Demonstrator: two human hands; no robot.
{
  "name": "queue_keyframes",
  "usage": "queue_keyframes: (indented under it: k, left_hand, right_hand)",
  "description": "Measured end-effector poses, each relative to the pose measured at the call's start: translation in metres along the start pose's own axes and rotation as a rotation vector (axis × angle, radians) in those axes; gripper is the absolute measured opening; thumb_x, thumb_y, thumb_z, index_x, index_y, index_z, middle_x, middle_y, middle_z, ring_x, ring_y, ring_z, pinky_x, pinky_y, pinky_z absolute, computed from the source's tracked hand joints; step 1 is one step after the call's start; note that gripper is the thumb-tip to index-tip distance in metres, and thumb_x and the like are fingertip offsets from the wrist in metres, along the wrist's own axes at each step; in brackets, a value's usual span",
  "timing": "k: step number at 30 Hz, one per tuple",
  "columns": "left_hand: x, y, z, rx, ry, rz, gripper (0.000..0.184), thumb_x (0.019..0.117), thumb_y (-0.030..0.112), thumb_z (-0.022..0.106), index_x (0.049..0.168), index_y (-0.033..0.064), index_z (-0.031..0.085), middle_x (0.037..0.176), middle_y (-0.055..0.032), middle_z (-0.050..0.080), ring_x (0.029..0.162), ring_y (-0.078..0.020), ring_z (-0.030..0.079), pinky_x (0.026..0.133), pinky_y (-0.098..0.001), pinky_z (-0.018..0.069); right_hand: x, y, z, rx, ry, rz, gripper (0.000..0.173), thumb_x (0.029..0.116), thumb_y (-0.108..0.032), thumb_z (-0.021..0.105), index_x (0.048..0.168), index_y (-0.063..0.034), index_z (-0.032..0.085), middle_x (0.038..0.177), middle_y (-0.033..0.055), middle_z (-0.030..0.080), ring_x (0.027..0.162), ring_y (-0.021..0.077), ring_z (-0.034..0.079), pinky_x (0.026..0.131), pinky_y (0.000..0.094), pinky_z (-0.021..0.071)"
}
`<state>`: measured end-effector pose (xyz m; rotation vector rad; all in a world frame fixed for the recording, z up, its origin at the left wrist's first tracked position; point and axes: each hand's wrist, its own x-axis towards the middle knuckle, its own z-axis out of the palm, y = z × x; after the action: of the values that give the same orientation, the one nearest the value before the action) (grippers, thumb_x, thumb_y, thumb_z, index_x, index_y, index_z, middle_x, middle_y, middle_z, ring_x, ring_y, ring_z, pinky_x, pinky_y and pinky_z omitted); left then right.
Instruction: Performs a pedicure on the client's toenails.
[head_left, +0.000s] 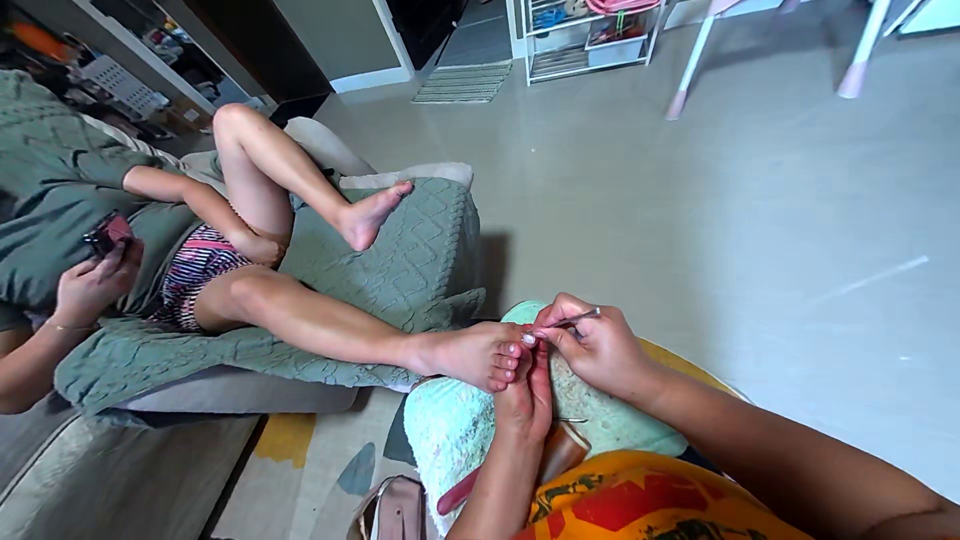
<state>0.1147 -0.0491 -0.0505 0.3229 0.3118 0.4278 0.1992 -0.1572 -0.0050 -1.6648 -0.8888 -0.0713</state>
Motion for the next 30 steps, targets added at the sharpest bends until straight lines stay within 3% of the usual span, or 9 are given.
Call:
queue_keyframes:
  k: [7,16,25,30]
  left_hand:
    - [-0.001,0.0,0.002,-0.005,0.006,0.001,0.015,0.0907,-0.014,0.058,0.091,-0.0018,0.067,0.093,-0.0149,0.072,0.092,-0.0233,0.073,0.09,-0.0333,0.0595]
    - [-0.004,-0.001,0.006,0.022,0.02,0.027,0.018,0.0899,-0.014,0.058,0.086,0.0006,0.067,0.087,-0.0121,0.072,0.087,-0.0201,0.073,0.087,-0.0326,0.0601]
    - [-0.002,-0.001,0.005,-0.006,0.066,0.004,0.017,0.0902,-0.015,0.057,0.087,-0.0019,0.067,0.09,-0.015,0.072,0.089,-0.0227,0.073,0.089,-0.0327,0.0598]
    - [-0.004,-0.002,0.006,0.004,0.026,0.024,0.017,0.0895,-0.014,0.06,0.087,0.0001,0.067,0.089,-0.0128,0.072,0.088,-0.0206,0.072,0.089,-0.0323,0.0594]
  right_hand:
    - [0.001,0.0,-0.01,0.019,-0.078,-0.083,0.01,0.0987,-0.012,0.062,0.094,-0.0048,0.068,0.096,0.0033,0.075,0.089,0.0026,0.069,0.079,0.0167,0.0563]
    - [0.001,0.003,-0.012,-0.087,-0.162,-0.239,0.015,0.1027,-0.014,0.057,0.095,-0.0063,0.068,0.096,0.0054,0.074,0.093,0.0104,0.071,0.082,0.0264,0.0578]
    - [0.004,0.007,-0.006,0.072,-0.053,-0.033,0.009,0.0974,-0.012,0.064,0.094,-0.0043,0.068,0.096,0.0022,0.075,0.084,0.0018,0.07,0.076,0.0168,0.058]
    - [-0.002,0.003,-0.008,0.028,-0.104,-0.139,0.012,0.0995,-0.011,0.061,0.094,-0.0038,0.068,0.097,0.0054,0.074,0.091,0.0058,0.07,0.08,0.0197,0.0573]
